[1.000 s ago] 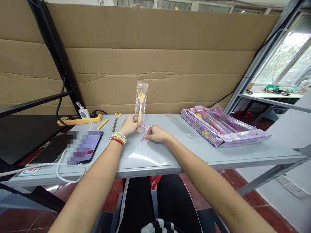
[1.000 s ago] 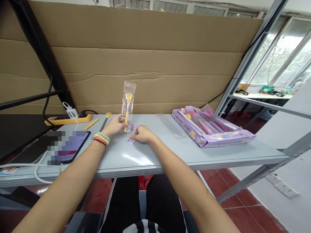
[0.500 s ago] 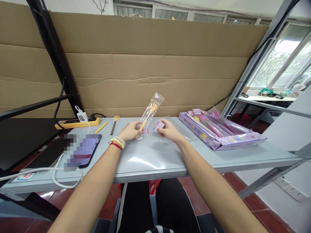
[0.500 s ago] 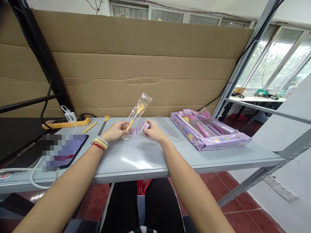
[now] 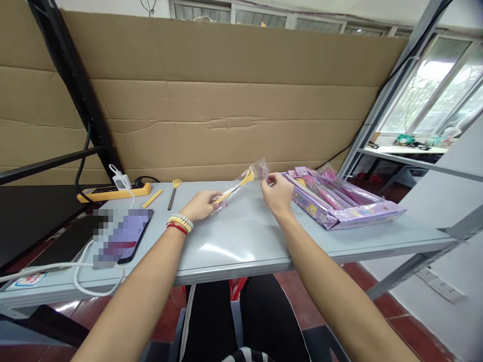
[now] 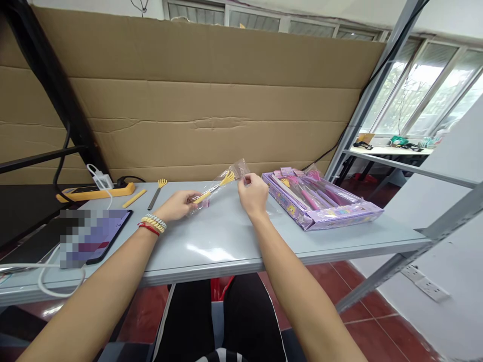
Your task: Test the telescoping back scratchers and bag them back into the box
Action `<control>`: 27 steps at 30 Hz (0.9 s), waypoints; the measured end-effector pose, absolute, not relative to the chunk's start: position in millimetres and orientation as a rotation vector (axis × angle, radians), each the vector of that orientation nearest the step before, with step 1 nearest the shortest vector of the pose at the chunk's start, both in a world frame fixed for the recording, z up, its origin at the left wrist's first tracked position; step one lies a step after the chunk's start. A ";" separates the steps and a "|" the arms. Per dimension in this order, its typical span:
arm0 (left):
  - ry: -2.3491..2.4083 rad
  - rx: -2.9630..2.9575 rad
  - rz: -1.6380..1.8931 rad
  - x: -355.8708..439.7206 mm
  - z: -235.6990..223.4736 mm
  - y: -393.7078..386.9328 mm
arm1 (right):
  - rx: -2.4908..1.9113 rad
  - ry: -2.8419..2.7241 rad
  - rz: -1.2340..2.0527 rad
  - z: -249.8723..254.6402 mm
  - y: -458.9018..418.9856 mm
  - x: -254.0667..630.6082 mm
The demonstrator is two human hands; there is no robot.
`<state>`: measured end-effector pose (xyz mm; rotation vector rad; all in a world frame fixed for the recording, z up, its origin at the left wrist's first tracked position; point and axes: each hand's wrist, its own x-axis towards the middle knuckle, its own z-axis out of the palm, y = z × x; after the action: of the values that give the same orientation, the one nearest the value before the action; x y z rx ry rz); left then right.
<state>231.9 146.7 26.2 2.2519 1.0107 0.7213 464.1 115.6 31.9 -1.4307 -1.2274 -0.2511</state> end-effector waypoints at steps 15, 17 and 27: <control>0.974 2.256 0.678 235.7 25.7 146.8 | -1.472 -1.220 -0.224 38.1 115.8 510.7; 0.970 2.241 0.686 235.4 26.1 147.0 | -1.431 -1.181 -0.120 41.5 114.2 518.4; 0.955 2.200 0.690 236.9 26.8 146.5 | -1.215 -1.050 0.224 53.8 99.8 531.0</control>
<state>236.9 146.5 26.8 2.2004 0.9550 0.6897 531.0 99.8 53.8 -1.2153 -1.0501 0.2240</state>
